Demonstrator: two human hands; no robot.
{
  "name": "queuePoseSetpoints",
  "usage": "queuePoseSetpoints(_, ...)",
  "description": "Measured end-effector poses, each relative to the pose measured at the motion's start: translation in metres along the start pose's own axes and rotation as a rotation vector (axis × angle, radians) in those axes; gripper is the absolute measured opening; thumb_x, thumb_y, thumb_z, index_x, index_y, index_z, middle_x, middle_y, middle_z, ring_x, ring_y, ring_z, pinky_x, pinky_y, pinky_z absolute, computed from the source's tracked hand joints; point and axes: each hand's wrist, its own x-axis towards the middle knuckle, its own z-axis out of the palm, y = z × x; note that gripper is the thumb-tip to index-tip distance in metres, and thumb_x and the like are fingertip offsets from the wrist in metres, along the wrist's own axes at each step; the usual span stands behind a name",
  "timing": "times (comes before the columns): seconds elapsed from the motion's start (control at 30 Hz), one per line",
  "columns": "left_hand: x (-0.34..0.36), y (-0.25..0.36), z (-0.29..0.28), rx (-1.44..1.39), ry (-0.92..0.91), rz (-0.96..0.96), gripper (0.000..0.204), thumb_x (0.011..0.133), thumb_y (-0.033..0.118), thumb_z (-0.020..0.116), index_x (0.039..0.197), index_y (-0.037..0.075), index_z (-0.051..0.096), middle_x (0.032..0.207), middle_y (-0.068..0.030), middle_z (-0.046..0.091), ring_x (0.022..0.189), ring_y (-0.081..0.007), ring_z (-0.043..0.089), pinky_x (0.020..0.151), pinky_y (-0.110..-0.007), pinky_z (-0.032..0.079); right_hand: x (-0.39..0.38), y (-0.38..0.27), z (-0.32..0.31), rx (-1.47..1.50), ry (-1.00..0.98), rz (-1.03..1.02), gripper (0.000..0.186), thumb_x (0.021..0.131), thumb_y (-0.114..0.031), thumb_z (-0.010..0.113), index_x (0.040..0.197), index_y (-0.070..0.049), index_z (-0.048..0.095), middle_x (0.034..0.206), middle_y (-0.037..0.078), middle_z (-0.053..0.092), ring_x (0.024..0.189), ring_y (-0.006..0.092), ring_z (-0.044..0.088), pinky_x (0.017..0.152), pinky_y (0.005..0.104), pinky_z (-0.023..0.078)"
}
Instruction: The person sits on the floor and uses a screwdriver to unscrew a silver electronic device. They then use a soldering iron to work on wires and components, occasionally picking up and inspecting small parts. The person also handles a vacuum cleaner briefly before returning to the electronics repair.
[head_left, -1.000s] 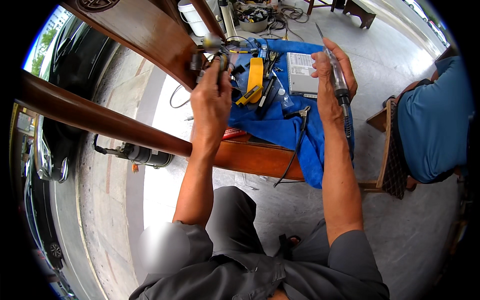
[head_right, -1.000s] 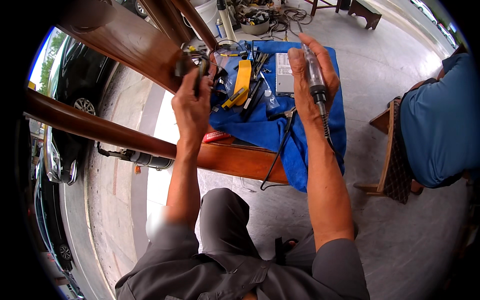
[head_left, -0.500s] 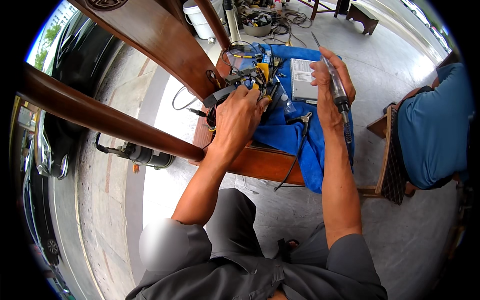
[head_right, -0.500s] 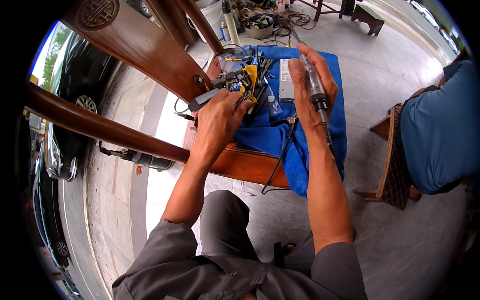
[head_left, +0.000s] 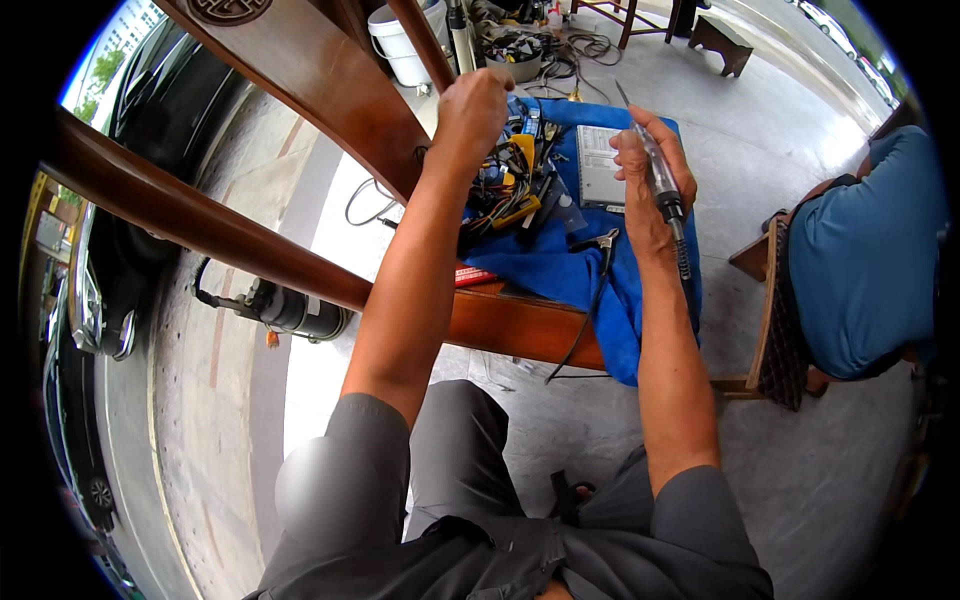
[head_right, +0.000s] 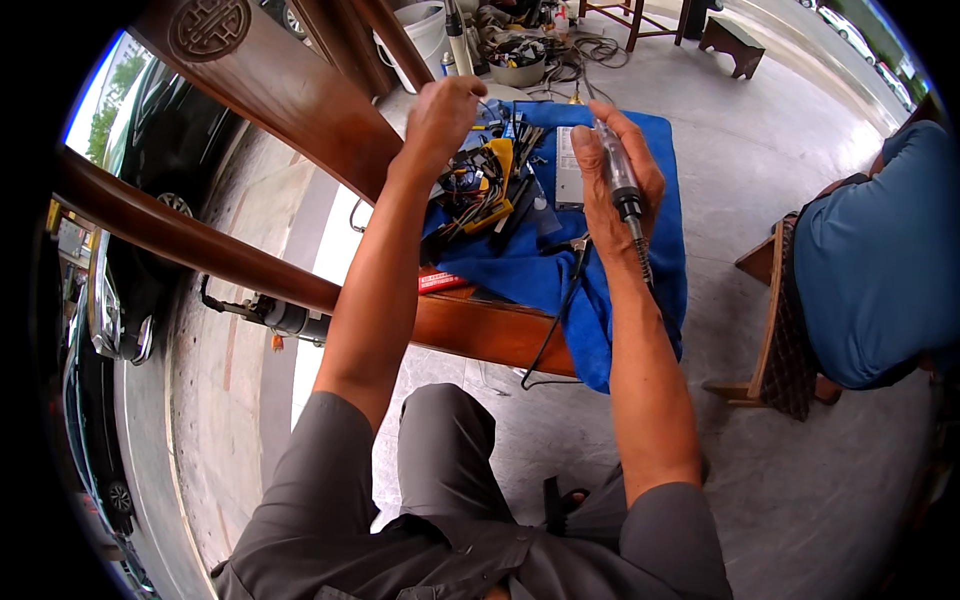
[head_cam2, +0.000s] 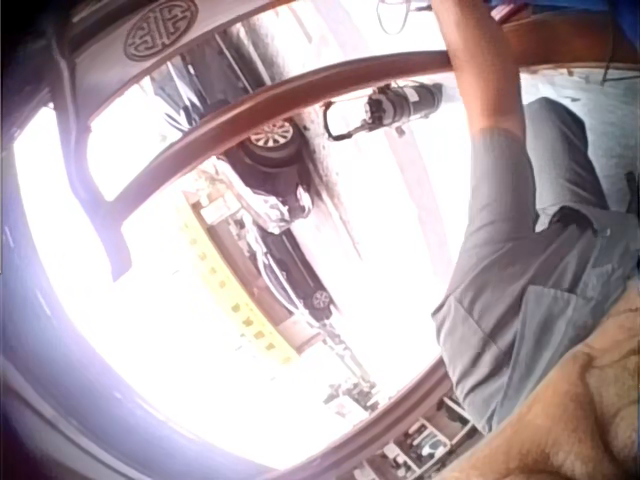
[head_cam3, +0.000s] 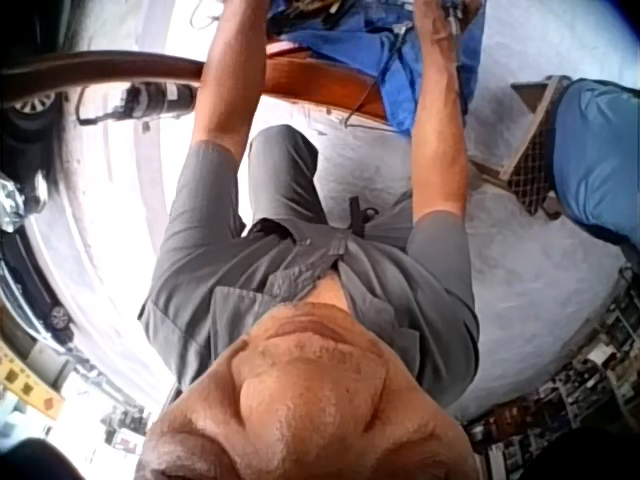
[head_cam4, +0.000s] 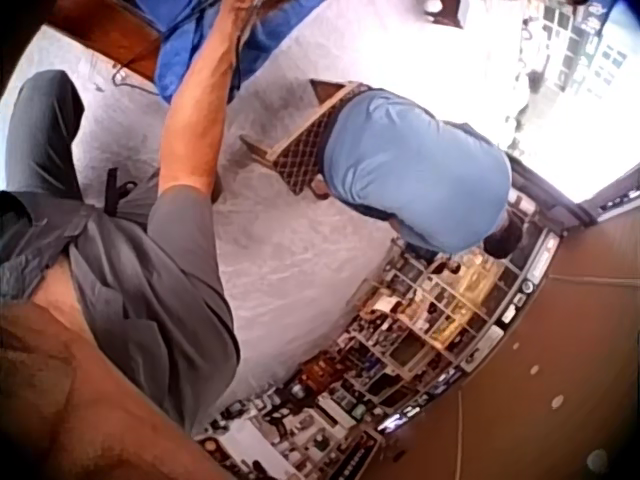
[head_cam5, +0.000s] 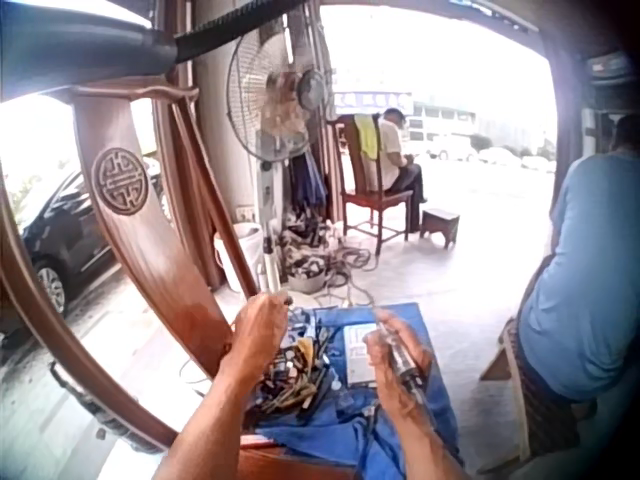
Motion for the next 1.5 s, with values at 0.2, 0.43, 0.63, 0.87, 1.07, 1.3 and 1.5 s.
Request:
queuePoseSetpoints(0.2,0.025,-0.046,0.058,0.093,-0.477,-0.053,0.025,0.084,0.014,0.069,0.108,0.015,0.077,0.106,-0.0159,0.076,0.103,-0.0379,0.072,0.087,-0.046,0.058,0.001,-0.001,0.000,-0.005,0.006,0.017,0.053,0.095,-0.052,0.075,0.129,-0.010,0.071,0.092,0.006,0.071,0.084,0.0128,0.066,0.073,0.0282,0.053)
queuePoseSetpoints(0.43,0.030,-0.037,0.058,0.154,-0.569,0.034,0.029,0.079,0.013,0.075,0.107,0.015,0.077,0.106,-0.0149,0.076,0.103,-0.0354,0.073,0.087,-0.046,0.059,-0.002,0.000,-0.001,-0.005,-0.061,0.052,0.050,0.097,-0.048,0.075,0.127,-0.009,0.072,0.091,0.006,0.072,0.083,0.0128,0.067,0.074,0.0277,0.053)
queuePoseSetpoints(0.63,0.021,-0.029,0.037,0.094,-0.429,-0.027,0.030,0.084,0.022,0.076,0.111,0.010,0.074,0.107,-0.0162,0.076,0.103,-0.0364,0.072,0.089,-0.046,0.057,0.001,0.002,-0.003,0.021,-0.020,0.029,0.050,0.096,-0.048,0.075,0.127,-0.009,0.072,0.092,0.006,0.073,0.083,0.0123,0.067,0.073,0.0276,0.053)
queuePoseSetpoints(0.87,-0.012,0.034,-0.013,-0.671,0.110,-0.264,0.026,0.100,0.013,0.068,0.119,-0.004,0.066,0.106,-0.0182,0.076,0.097,-0.0272,0.075,0.082,-0.037,0.059,0.000,-0.004,-0.004,0.007,-0.002,0.020,0.051,0.096,-0.047,0.076,0.129,-0.008,0.071,0.088,0.003,0.069,0.081,0.0103,0.064,0.070,0.0265,0.052)
queuePoseSetpoints(1.07,-0.041,0.077,-0.030,-1.694,-0.095,-0.303,0.032,0.102,0.012,0.068,0.129,-0.005,0.063,0.120,-0.0197,0.073,0.109,-0.0280,0.074,0.093,-0.037,0.065,0.002,-0.008,-0.007,0.033,-0.001,-0.047,0.039,0.098,-0.031,0.076,0.130,-0.009,0.069,0.090,0.003,0.070,0.081,0.0088,0.065,0.071,0.0245,0.053)
queuePoseSetpoints(1.3,-0.060,0.067,-0.013,-1.591,-0.190,-0.289,0.035,0.101,0.014,0.070,0.130,-0.004,0.066,0.119,-0.0214,0.074,0.107,-0.0278,0.075,0.088,-0.034,0.065,0.001,-0.007,-0.004,0.056,-0.036,-0.193,0.043,0.096,-0.025,0.078,0.134,-0.010,0.067,0.101,0.004,0.074,0.088,0.0098,0.070,0.076,0.0257,0.059)
queuePoseSetpoints(1.5,-0.069,0.068,-0.006,-1.543,-0.237,-0.236,0.034,0.100,0.015,0.071,0.128,-0.005,0.067,0.114,-0.0171,0.075,0.101,-0.0238,0.076,0.087,-0.033,0.065,-0.002,-0.008,0.000,0.017,-0.091,-0.267,0.047,0.091,-0.011,0.081,0.136,-0.013,0.066,0.111,0.007,0.075,0.100,0.0146,0.071,0.081,0.0279,0.060)
